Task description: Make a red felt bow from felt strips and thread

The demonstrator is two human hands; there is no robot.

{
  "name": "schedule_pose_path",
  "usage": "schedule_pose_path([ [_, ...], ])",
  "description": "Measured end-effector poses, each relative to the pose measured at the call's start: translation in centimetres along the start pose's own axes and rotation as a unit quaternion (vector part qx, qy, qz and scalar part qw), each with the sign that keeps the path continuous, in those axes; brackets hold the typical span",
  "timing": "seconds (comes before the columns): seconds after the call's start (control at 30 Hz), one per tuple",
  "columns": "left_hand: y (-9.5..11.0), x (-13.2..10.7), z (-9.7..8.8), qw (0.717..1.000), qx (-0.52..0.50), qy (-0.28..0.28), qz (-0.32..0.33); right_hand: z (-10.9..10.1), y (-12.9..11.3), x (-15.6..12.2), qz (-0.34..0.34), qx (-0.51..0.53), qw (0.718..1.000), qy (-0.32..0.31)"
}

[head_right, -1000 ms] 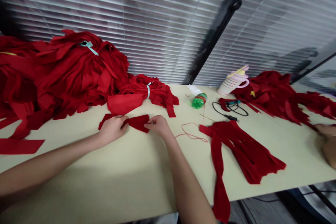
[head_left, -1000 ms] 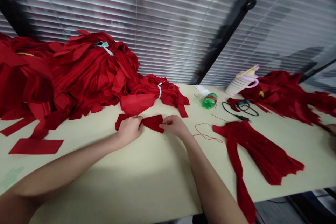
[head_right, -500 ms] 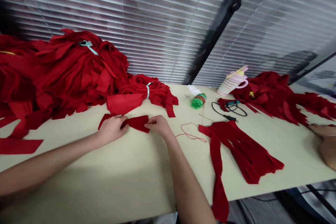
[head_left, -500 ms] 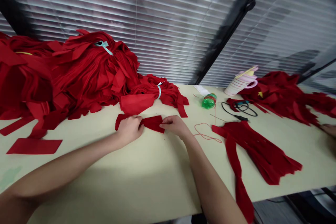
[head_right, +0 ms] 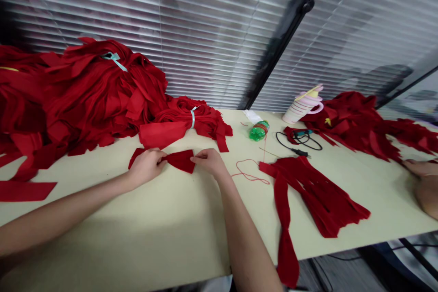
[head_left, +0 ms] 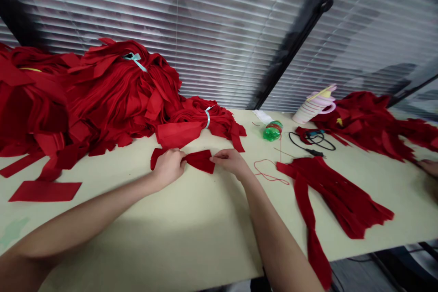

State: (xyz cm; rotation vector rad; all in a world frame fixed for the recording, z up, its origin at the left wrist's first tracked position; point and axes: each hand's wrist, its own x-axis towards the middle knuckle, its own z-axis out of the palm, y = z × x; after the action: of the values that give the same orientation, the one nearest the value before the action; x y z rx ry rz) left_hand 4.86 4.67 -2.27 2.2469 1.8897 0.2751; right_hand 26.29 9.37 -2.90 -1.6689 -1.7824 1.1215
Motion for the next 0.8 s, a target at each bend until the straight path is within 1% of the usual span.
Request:
schedule_pose_path([
  [0.13,0.08,-0.06,0.03,1.0,0.0,0.005,0.002,-0.21,-0.17,-0.12,-0.002,0.025,1.0,0.012],
  [0.33,0.14,0.05,0.09,1.0,-0.003,0.005,0.001,-0.39,-0.22,-0.23,-0.001,0.042,0.999,-0.007],
  [0.47,0.15,0.09,0.17,1.0,-0.002,0.004,-0.001,-0.44,0.06,-0.14,0.013,0.035,0.999,-0.022],
  [0.67,0.2,-0.01,0.34,1.0,-0.003,0.001,-0.005,-0.12,0.34,0.05,0.003,0.015,1.0,-0.024],
  [0.8,0.27,-0.25,0.57,1.0,0.001,0.011,-0.009,0.0,0.47,0.14,-0.002,0.005,1.0,-0.022],
])
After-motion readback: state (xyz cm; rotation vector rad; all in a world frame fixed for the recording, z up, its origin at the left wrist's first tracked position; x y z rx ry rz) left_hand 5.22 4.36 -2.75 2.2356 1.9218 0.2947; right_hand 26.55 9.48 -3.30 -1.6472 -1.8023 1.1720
